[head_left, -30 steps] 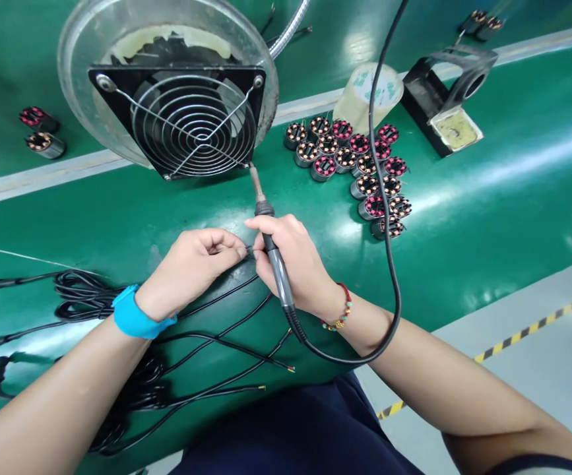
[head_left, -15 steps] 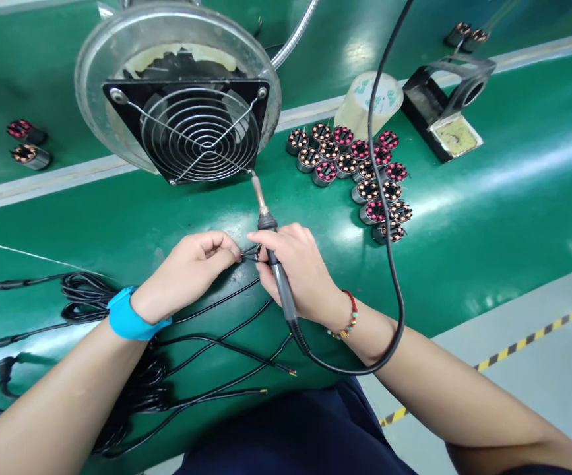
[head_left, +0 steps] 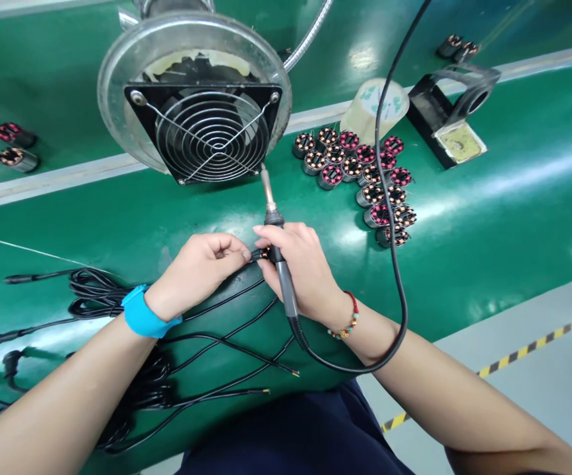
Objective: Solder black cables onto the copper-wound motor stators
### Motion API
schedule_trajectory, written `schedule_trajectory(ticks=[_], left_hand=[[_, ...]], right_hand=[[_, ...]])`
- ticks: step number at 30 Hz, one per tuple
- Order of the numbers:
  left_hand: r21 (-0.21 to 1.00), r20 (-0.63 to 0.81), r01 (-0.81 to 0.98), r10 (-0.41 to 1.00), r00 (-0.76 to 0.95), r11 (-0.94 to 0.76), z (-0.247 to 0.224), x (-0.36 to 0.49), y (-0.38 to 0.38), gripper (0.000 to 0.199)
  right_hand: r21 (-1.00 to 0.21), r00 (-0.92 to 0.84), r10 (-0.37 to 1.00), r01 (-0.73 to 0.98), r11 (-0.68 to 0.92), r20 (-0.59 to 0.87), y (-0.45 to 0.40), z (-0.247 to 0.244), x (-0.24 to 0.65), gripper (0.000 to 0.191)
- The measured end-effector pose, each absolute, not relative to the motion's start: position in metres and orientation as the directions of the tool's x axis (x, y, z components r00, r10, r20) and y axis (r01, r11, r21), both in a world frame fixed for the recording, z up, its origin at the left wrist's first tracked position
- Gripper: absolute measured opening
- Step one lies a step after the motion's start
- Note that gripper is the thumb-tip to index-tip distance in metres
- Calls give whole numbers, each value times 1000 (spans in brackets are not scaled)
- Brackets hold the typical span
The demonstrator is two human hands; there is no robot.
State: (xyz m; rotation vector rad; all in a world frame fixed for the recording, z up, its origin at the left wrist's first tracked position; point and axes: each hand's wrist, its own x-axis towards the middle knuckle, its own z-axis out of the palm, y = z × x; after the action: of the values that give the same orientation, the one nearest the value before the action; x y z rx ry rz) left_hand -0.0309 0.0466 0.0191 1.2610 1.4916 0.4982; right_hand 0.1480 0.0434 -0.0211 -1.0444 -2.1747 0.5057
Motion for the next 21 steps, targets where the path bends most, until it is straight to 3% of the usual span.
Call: schedule_trajectory(ticks=[6,12,17,21], left_hand=[[852,-396,447,894,210,272,19,-32,46,20],[771,-248,636,904,349,-34,17,-26,44,28],[731,-161,682,963,214,-29,21,-34,48,27],[756,-170,646,984,44,102,30,-42,51,30]], right_hand=[[-676,-364,849,515,526,383,43,-19,142,34],[-787,-279,903,450,423,326,42,-18,140,36],[-820,-212,914,406,404,345,42,-17,147,39],[-747,-343,878,473,468,333,43,-20,151,43]])
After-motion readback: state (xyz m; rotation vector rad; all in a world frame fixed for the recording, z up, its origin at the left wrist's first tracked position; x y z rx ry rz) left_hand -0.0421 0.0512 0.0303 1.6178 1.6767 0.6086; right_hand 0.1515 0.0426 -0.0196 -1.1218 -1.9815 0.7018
